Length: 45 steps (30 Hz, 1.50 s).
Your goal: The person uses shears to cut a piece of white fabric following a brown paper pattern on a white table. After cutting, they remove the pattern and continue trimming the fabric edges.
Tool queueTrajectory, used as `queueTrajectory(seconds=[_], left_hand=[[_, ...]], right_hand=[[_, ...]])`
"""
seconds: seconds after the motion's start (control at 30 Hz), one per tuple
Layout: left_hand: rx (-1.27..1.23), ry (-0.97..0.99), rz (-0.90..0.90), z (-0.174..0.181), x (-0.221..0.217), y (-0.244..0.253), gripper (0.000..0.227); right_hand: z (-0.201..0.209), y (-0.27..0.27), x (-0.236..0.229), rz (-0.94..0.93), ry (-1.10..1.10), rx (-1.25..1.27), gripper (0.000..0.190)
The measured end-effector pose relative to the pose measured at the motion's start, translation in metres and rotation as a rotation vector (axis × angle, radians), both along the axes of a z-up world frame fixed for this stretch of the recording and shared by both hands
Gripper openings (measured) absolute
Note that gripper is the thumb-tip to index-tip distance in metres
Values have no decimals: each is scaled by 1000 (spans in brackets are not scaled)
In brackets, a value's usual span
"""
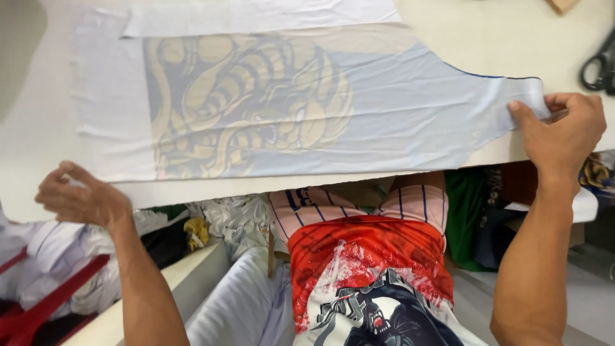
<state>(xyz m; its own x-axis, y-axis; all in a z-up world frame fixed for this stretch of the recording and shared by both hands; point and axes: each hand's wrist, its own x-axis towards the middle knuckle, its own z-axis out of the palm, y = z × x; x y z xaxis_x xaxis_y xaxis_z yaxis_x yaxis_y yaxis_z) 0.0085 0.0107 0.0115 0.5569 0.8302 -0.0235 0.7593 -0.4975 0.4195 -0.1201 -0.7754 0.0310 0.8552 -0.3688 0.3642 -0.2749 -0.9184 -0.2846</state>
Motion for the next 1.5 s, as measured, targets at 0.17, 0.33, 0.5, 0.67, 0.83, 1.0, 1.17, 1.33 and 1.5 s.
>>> queueTrajectory(seconds=[0.17, 0.33, 0.5, 0.67, 0.83, 1.0, 1.17, 1.33, 1.5], left_hand=[[325, -404, -228, 16, -1, -17, 67], [494, -464, -264, 14, -4, -14, 54], [416, -471, -276, 22, -6, -23, 54], [414, -463, -264, 28, -5, -26, 57], [435, -488, -251, 19, -6, -24, 54], [419, -458, -202, 10, 0, -12, 59], [422, -464, -175, 13, -1, -15, 60], [403, -458, -184, 23, -2, -25, 56], [368, -483, -187, 26, -1, -27, 60]], right_hand=[[-18, -7, 14, -79, -6, 418, 30], [51, 89, 73, -192, 105, 994, 16], [111, 216, 111, 516, -118, 491, 47], [49, 151, 64, 253, -108, 348, 55], [38, 147, 38, -39, 287, 287, 38], [47, 188, 69, 54, 177, 676, 15], [77, 252, 119, 349, 41, 664, 15], [108, 352, 146, 779, 89, 684, 14], [86, 323, 129, 523, 59, 651, 5]])
